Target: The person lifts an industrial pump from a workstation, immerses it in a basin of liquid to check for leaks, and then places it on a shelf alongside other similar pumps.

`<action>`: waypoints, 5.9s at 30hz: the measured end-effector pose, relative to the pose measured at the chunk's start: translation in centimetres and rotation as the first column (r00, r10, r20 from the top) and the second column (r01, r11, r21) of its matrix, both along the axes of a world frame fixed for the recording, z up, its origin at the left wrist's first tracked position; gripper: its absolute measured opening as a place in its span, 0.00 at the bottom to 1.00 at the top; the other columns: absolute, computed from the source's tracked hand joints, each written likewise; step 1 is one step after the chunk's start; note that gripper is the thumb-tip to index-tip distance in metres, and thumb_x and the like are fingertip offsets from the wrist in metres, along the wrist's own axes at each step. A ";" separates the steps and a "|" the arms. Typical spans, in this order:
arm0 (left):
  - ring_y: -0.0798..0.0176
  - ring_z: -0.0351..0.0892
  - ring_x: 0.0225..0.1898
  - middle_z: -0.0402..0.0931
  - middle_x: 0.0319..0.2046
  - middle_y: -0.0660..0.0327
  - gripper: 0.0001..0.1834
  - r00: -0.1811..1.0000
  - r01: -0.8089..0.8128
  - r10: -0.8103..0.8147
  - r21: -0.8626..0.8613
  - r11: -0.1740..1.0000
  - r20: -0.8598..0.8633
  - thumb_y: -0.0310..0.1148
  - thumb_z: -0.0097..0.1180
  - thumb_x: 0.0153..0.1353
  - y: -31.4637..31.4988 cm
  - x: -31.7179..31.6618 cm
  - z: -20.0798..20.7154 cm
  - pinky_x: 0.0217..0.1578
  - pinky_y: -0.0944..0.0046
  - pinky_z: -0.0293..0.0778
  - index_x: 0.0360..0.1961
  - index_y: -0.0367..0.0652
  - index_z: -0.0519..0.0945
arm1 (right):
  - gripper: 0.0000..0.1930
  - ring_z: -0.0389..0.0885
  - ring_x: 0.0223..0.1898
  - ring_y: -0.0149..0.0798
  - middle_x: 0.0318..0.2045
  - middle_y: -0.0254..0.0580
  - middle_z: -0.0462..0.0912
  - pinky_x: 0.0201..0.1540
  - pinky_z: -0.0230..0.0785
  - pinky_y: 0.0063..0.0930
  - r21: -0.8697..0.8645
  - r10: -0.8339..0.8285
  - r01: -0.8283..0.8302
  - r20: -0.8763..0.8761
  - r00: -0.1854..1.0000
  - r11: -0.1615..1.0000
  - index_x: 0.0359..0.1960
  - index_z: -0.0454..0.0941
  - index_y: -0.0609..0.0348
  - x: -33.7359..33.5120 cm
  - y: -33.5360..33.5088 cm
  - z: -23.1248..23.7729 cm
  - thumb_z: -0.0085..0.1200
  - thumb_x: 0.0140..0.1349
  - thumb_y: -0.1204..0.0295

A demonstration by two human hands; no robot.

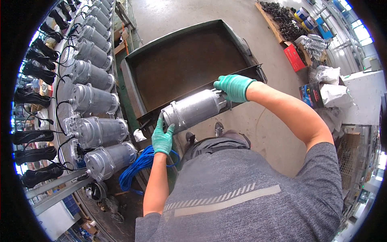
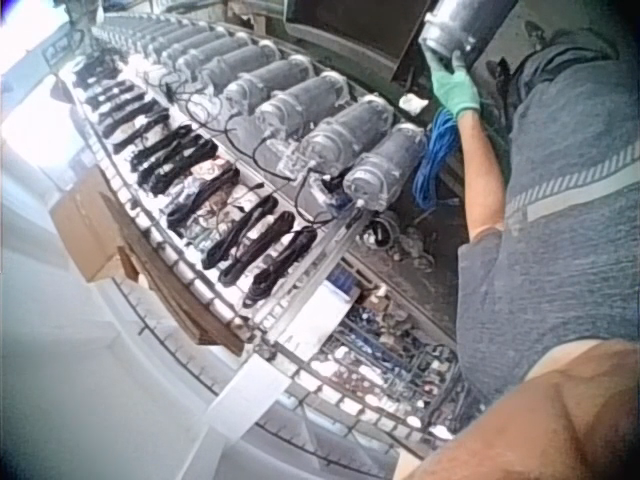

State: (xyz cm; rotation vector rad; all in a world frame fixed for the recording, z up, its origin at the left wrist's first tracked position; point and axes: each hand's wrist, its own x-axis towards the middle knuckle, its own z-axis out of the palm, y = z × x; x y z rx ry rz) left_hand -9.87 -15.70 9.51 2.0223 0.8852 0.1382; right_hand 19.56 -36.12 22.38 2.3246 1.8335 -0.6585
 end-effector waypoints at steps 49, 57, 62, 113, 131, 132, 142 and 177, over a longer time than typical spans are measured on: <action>0.45 0.76 0.60 0.79 0.59 0.53 0.40 0.168 -0.434 0.955 -0.888 -0.152 -0.245 0.70 0.39 0.68 5.6 -19.8 -15.2 0.65 0.39 0.68 0.61 0.49 0.78 | 0.23 0.83 0.50 0.57 0.50 0.57 0.82 0.55 0.75 0.45 0.313 -0.524 0.748 -0.558 0.643 0.586 0.54 0.78 0.62 2.8 -10.3 -12.4 0.59 0.67 0.55; 0.61 0.80 0.37 0.81 0.34 0.65 0.22 0.146 -0.176 0.899 -0.883 0.435 0.413 0.58 0.55 0.69 -3.2 -20.9 -3.0 0.55 0.52 0.77 0.39 0.49 0.79 | 0.25 0.82 0.49 0.61 0.47 0.62 0.83 0.53 0.74 0.47 0.149 -0.333 0.523 -0.618 0.712 0.839 0.53 0.78 0.62 1.4 -6.3 -12.4 0.55 0.69 0.51; 0.56 0.74 0.65 0.75 0.65 0.61 0.37 -0.148 -0.166 0.821 -0.833 0.528 0.551 0.45 0.69 0.62 -7.2 -17.4 9.3 0.68 0.49 0.69 0.68 0.41 0.72 | 0.20 0.82 0.49 0.63 0.47 0.62 0.83 0.52 0.74 0.50 0.141 -0.348 0.535 -0.617 0.706 0.833 0.54 0.75 0.61 1.9 -6.1 -13.7 0.52 0.70 0.58; 0.65 0.77 0.53 0.80 0.52 0.60 0.24 0.422 0.800 -0.755 -0.598 0.049 0.502 0.29 0.68 0.64 -72.7 17.0 7.9 0.58 0.61 0.75 0.59 0.37 0.76 | 0.21 0.73 0.14 0.34 0.19 0.36 0.77 0.15 0.62 0.34 -0.133 0.433 -0.451 -0.602 -0.670 -0.883 0.29 0.80 0.58 -58.5 -63.7 -25.7 0.52 0.70 0.53; 0.55 0.89 0.34 0.87 0.31 0.51 0.14 -0.145 0.969 -0.970 -0.168 -0.178 0.193 0.38 0.72 0.55 -112.6 43.3 -0.2 0.37 0.58 0.82 0.37 0.39 0.87 | 0.26 0.82 0.21 0.43 0.23 0.55 0.84 0.26 0.72 0.45 -0.123 0.087 -0.064 -0.189 -0.978 -0.990 0.35 0.82 0.71 -38.0 -96.3 -29.9 0.52 0.68 0.52; 0.51 0.89 0.34 0.87 0.30 0.49 0.17 -0.186 0.977 -0.981 -0.098 -0.191 0.061 0.43 0.73 0.54 -117.1 46.5 -1.3 0.38 0.55 0.82 0.36 0.40 0.88 | 0.26 0.82 0.21 0.43 0.23 0.55 0.84 0.26 0.72 0.45 -0.120 0.089 -0.069 -0.171 -0.981 -0.990 0.35 0.82 0.71 -36.0 -99.1 -30.9 0.52 0.68 0.52; 0.41 0.78 0.58 0.79 0.54 0.42 0.34 -0.106 0.914 -0.994 0.391 -0.110 -0.033 0.45 0.68 0.59 -143.9 68.5 -23.8 0.60 0.50 0.73 0.63 0.40 0.75 | 0.33 0.82 0.49 0.67 0.43 0.69 0.84 0.50 0.73 0.58 -0.112 0.001 0.007 -0.071 -0.998 -0.994 0.42 0.81 0.70 -11.1 -122.1 -42.2 0.48 0.64 0.44; 0.59 0.82 0.49 0.84 0.49 0.53 0.16 0.242 0.437 -0.418 -0.287 0.852 -0.876 0.32 0.57 0.71 -96.4 35.8 -30.5 0.54 0.60 0.76 0.56 0.35 0.80 | 0.28 0.83 0.43 0.41 0.41 0.52 0.86 0.49 0.74 0.46 -0.511 -0.319 0.422 -0.280 -0.905 -0.749 0.49 0.82 0.61 0.8 -144.6 -81.4 0.52 0.70 0.45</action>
